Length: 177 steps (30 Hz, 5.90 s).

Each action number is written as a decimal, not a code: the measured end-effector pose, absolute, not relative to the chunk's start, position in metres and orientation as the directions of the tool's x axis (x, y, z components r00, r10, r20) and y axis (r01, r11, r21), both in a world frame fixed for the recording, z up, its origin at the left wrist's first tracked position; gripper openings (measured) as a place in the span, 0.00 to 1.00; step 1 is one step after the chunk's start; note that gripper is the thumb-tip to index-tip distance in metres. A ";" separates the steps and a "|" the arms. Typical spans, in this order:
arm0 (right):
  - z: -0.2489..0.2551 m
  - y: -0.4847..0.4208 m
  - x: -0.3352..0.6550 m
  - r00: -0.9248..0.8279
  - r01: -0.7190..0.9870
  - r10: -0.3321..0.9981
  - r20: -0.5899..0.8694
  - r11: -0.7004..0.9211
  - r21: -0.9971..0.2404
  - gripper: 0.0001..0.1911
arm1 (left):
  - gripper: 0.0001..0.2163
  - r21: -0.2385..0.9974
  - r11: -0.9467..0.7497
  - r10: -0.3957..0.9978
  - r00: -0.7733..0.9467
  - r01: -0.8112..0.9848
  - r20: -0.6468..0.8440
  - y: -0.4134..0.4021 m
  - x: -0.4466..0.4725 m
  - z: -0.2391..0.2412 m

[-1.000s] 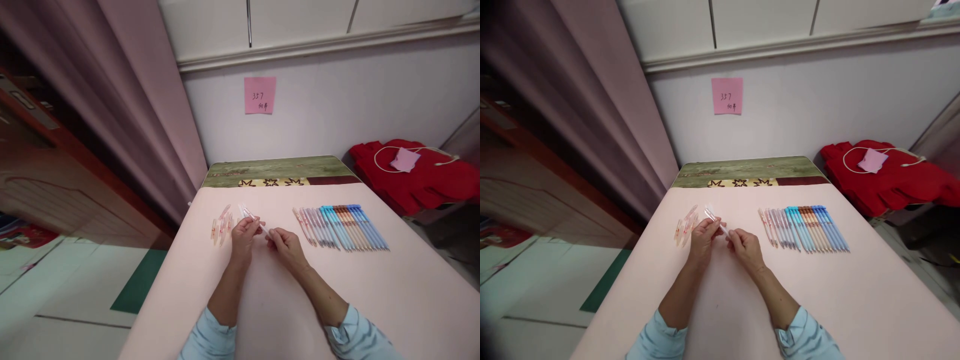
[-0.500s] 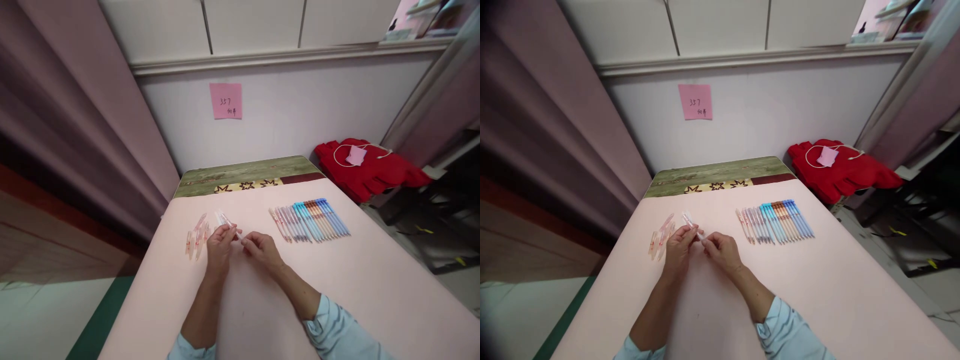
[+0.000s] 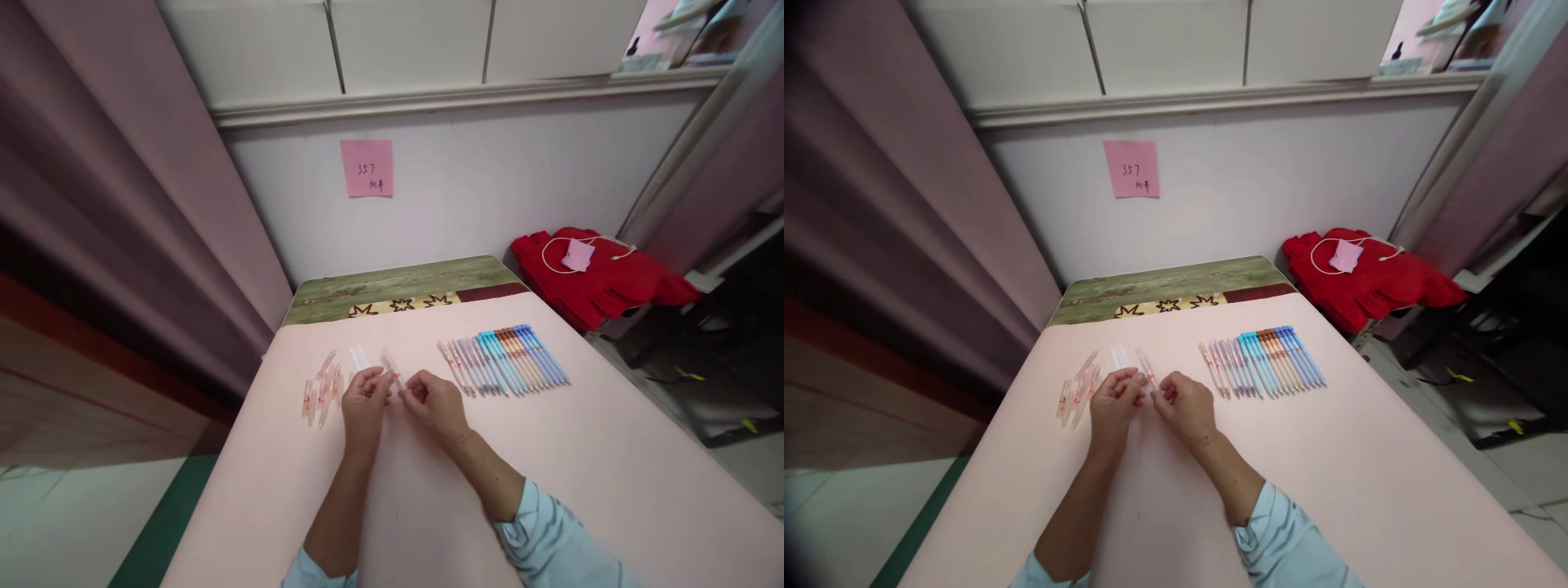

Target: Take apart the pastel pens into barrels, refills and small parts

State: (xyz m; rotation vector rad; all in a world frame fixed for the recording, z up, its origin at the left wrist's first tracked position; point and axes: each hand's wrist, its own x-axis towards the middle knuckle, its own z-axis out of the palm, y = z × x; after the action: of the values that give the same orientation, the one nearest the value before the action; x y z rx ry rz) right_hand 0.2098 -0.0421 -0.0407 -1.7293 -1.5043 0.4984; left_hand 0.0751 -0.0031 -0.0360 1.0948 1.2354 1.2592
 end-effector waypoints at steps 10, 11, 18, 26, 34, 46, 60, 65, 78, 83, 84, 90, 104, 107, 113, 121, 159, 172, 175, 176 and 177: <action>-0.025 -0.041 0.257 0.457 0.850 0.889 -0.028 -0.446 -0.282 0.11 | 0.13 0.990 -0.135 0.960 -0.240 0.043 0.141 0.001 0.058 -0.039; -0.024 -0.041 0.258 0.459 0.852 0.888 -0.025 -0.448 -0.273 0.11 | 0.13 0.987 -0.149 0.956 -0.245 0.059 0.159 0.002 0.057 -0.039; -0.028 -0.042 0.257 0.444 0.870 0.896 0.011 -0.428 -0.244 0.13 | 0.10 0.970 -0.190 0.896 -0.377 0.155 0.235 0.002 0.036 -0.035; -0.029 -0.041 0.269 0.488 0.844 0.871 0.051 -0.457 -0.279 0.15 | 0.10 0.973 -0.104 0.834 -0.514 0.207 0.199 -0.009 -0.006 -0.038; -0.031 -0.039 0.269 0.494 0.846 0.868 0.048 -0.467 -0.255 0.14 | 0.10 0.973 -0.090 0.856 -0.483 0.213 0.185 -0.007 -0.005 -0.042; -0.032 -0.035 0.268 0.524 0.833 0.850 0.047 -0.501 -0.234 0.16 | 0.11 0.973 -0.099 0.814 -0.546 0.207 0.199 -0.004 -0.016 -0.038; -0.044 -0.041 0.257 0.433 0.883 0.898 0.072 -0.407 -0.234 0.15 | 0.07 0.890 0.124 0.761 -0.618 0.438 0.198 0.007 -0.069 -0.069; -0.048 -0.041 0.257 0.421 0.888 0.903 0.088 -0.391 -0.242 0.14 | 0.07 0.871 0.117 0.791 -0.575 0.477 0.209 0.006 -0.064 -0.075; -0.045 -0.049 0.222 0.238 0.886 0.938 0.253 -0.103 -0.452 0.12 | 0.09 0.894 0.061 0.753 -0.608 0.445 0.251 0.015 -0.056 -0.081; -0.030 -0.009 0.184 0.150 0.792 0.988 0.027 -0.104 -0.601 0.11 | 0.10 0.957 0.028 0.704 -0.686 0.289 0.186 0.022 -0.061 -0.089; -0.028 0.003 0.178 0.157 0.787 0.988 -0.006 -0.129 -0.603 0.12 | 0.10 0.961 0.028 0.698 -0.693 0.276 0.178 0.023 -0.062 -0.089; -0.022 0.060 0.156 0.197 0.823 0.960 -0.197 -0.271 -0.499 0.12 | 0.07 0.947 0.035 0.687 -0.696 0.320 0.210 0.020 -0.055 -0.080; -0.023 0.075 0.147 0.199 0.831 0.930 -0.308 -0.327 -0.450 0.08 | 0.05 0.943 -0.162 0.850 -0.445 0.291 0.284 0.006 -0.018 -0.063; -0.012 0.059 0.152 0.181 0.824 0.952 -0.245 -0.283 -0.491 0.10 | 0.08 0.985 -0.165 0.910 -0.377 0.054 0.173 0.007 -0.013 -0.059; -0.002 0.008 0.144 -0.087 0.767 0.995 0.058 0.104 -0.633 0.06 | 0.16 0.950 0.052 0.995 -0.068 -0.307 -0.076 0.003 -0.003 -0.052; -0.013 -0.025 0.140 -0.052 0.708 0.980 0.190 0.171 -0.686 0.08 | 0.14 0.897 0.092 0.996 0.021 -0.433 -0.092 -0.002 -0.002 -0.050; -0.052 -0.028 0.139 0.149 0.828 0.964 0.221 0.001 -0.560 0.10 | 0.17 0.858 -0.124 0.950 -0.311 -0.499 -0.043 0.012 -0.006 -0.056; -0.051 -0.037 0.138 0.052 0.709 0.945 0.322 0.192 -0.678 0.08 | 0.18 0.855 -0.164 0.920 -0.388 -0.492 -0.046 0.013 -0.007 -0.057; -0.050 -0.037 0.139 0.032 0.714 0.944 0.329 0.209 -0.668 0.08 | 0.18 0.861 -0.159 0.923 -0.382 -0.482 -0.044 0.012 -0.007 -0.056; -0.050 -0.037 0.139 0.028 0.715 0.942 0.334 0.214 -0.665 0.08 | 0.18 0.863 -0.156 0.925 -0.378 -0.481 -0.044 0.012 -0.006 -0.056; -0.051 -0.037 0.139 0.025 0.716 0.941 0.337 0.219 -0.663 0.08 | 0.18 0.863 -0.151 0.927 -0.371 -0.482 -0.045 0.011 -0.006 -0.056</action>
State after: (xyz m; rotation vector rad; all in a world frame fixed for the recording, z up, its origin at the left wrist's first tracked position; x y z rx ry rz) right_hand 0.1391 -0.0374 -0.0507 -1.5511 -1.7429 0.3788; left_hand -0.0061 0.0110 -0.0557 0.6367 1.0259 1.7246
